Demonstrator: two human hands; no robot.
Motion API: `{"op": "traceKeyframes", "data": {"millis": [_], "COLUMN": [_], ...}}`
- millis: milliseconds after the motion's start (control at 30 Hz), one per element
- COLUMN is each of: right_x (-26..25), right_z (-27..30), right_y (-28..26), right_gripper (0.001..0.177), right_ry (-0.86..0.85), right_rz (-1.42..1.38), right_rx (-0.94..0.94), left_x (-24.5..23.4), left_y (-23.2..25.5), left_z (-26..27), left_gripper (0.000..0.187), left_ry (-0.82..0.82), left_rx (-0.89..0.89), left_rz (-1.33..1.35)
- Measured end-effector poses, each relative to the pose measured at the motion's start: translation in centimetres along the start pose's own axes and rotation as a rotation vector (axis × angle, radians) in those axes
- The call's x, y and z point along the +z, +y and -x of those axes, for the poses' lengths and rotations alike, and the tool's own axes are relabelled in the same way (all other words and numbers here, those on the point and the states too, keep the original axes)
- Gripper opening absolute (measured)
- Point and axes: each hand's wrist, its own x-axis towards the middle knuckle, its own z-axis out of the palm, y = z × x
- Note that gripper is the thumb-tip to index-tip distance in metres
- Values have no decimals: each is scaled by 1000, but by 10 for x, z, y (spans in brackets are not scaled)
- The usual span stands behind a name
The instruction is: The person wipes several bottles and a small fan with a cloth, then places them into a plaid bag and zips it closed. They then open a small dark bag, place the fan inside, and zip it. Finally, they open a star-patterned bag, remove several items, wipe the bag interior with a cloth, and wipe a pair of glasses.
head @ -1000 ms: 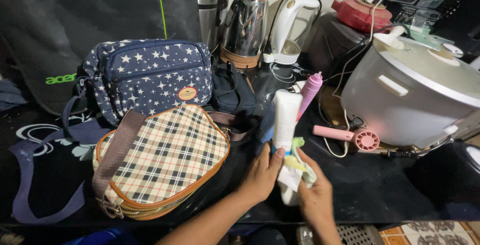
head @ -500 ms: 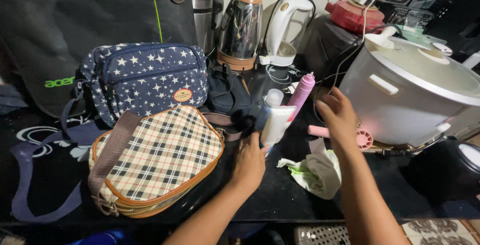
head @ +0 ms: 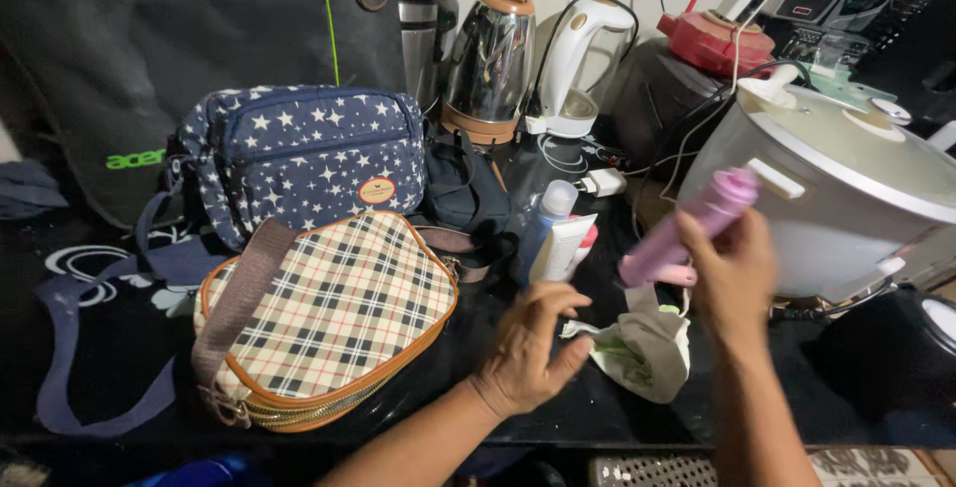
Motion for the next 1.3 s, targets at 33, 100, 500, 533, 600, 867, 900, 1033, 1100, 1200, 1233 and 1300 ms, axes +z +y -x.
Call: {"op": "traceKeyframes", "data": {"millis": [33,100,500,533,600,867,900,1033,1100,1200,1233,1300], "right_x": [-13,-18,-11,-18,-23,68,75,67,53,33,29,25], "right_z": [13,39,119,119,118,163,161,108,82,59,59,62], "right_y": [-12,-25,37,33,16,-81,-75,-32,-20,-17,-17,-15], "right_gripper": [42,38,50,49,45,62,61,54,72,64,56,37], "right_ry": [-17,-86,-144,-95,13,-121,-70,54,-18,-125,-159,-96], "right_rz": [-30,-64,634,623,431,539,434,301,-85,-466,-559,-661], "right_rx": [136,314,131,239,282,-445,-346,-173,105,399,482,545], "left_x": [2,6,27,29,33,59,61,61,56,39,35,29], "left_y": [1,0,-25,-27,-33,-57,-59,-56,-48,-35,-31,-24], "left_z": [2,5,15,14,14,25,29,39,36,27,24,17], "left_gripper": [51,69,66,66,66,57,55,50,48,47,47,47], "left_ry": [-84,-212,-385,-376,-365,-267,-239,-170,-222,-386,-447,-485], "left_rx": [-37,-169,-695,-694,-730,-699,-651,-540,-700,-797,-781,-765], "left_rz": [119,279,945,959,984,910,872,668,847,934,900,877]}}
